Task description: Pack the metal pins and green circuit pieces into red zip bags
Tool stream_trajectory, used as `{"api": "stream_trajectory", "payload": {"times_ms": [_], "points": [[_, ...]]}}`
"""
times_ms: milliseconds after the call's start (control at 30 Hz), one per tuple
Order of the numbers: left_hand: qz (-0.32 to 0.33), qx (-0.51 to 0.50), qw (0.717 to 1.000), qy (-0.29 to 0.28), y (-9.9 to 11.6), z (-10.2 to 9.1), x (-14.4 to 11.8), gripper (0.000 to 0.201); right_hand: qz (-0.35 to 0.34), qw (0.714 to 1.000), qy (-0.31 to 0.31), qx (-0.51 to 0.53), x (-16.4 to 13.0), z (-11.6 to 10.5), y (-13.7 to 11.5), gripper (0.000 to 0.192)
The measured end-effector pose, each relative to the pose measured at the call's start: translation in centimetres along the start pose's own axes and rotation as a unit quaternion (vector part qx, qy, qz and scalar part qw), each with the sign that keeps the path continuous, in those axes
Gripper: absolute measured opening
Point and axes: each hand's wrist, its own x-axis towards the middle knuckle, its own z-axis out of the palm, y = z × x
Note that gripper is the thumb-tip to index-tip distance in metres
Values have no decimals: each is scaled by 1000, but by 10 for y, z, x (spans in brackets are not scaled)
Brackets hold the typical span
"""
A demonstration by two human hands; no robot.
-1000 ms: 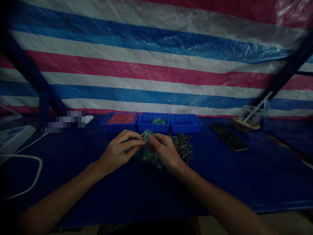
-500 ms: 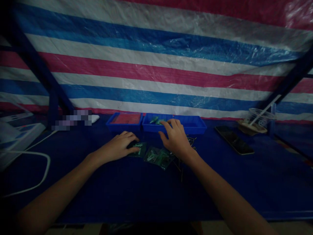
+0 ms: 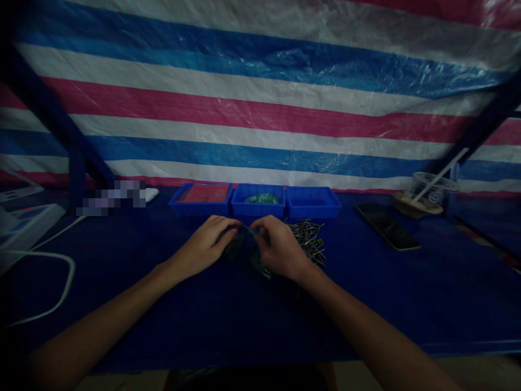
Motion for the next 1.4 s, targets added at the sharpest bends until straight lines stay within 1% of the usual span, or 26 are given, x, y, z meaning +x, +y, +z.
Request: {"api": "stream_trajectory", "payload": {"times_ms": [67,100,167,233,267,300,333,400,467,533,567,633,733,800,833,900,933,967,1000,1033,1067,1133,1167,1267,1333,1400], "points": [[-65,-114,991,-6,6,-2,1,32,-35,998,43,41,0,-5,-5,9],[-105,-181,978,-18,8,-3,1,36,-70,995,56,47,0,-7,-7,11],[-172,-318,931,-47,13,-5,2,43,-142,987,67,29,-3,-8,-11,17],[-197,-420,884,-64,17,-7,1,40,-182,980,76,-13,-6,-6,-14,23],[-193,-449,870,-65,18,-8,1,36,-185,978,86,-33,-7,-5,-14,25],[-182,-462,866,-56,18,-8,1,32,-179,978,100,-49,-7,-3,-14,27],[-166,-459,872,-41,18,-9,1,30,-163,978,117,-58,-8,-2,-14,28],[-124,-401,907,16,17,-8,0,26,-109,983,140,-55,-7,-2,-14,28],[-52,-284,954,84,16,-7,-2,19,-39,990,136,-17,-5,-4,-16,22],[50,-146,980,126,16,-7,-4,15,32,992,103,59,-3,-6,-19,15],[99,-86,982,136,16,-7,-4,15,64,989,81,109,-2,-6,-20,15],[171,2,975,140,16,-7,-6,19,127,967,42,215,-1,-4,-21,23],[208,79,966,128,16,-9,-6,22,199,928,22,313,2,-3,-20,27],[196,107,969,109,14,-11,-5,21,187,935,64,294,8,-10,-17,24],[178,116,972,99,11,-12,-4,20,161,947,109,256,13,-16,-15,22],[129,126,981,77,3,-15,-1,22,86,961,224,138,27,-31,-9,21],[104,129,984,64,-2,-17,-1,24,50,957,277,69,35,-38,-5,23],[79,133,987,46,-7,-19,0,26,16,954,298,2,43,-44,0,25],[58,139,988,23,-12,-22,0,28,-12,956,286,-60,49,-48,6,25],[39,146,989,-7,-17,-25,0,30,-39,963,242,-116,55,-49,13,25],[22,153,987,-39,-21,-27,-1,33,-58,969,173,-165,57,-48,21,24],[-2,161,982,-97,-29,-30,-2,40,-63,970,73,-224,55,-42,35,25],[-6,162,980,-115,-31,-30,-3,42,-51,969,57,-236,51,-37,40,27],[-2,149,980,-131,-36,-27,-4,41,-22,969,85,-232,30,-27,44,26],[-5,137,982,-134,-37,-24,-3,37,-24,973,101,-206,17,-24,38,20],[-21,122,984,-130,-36,-21,-1,35,-31,981,89,-168,9,-20,25,17]]}}
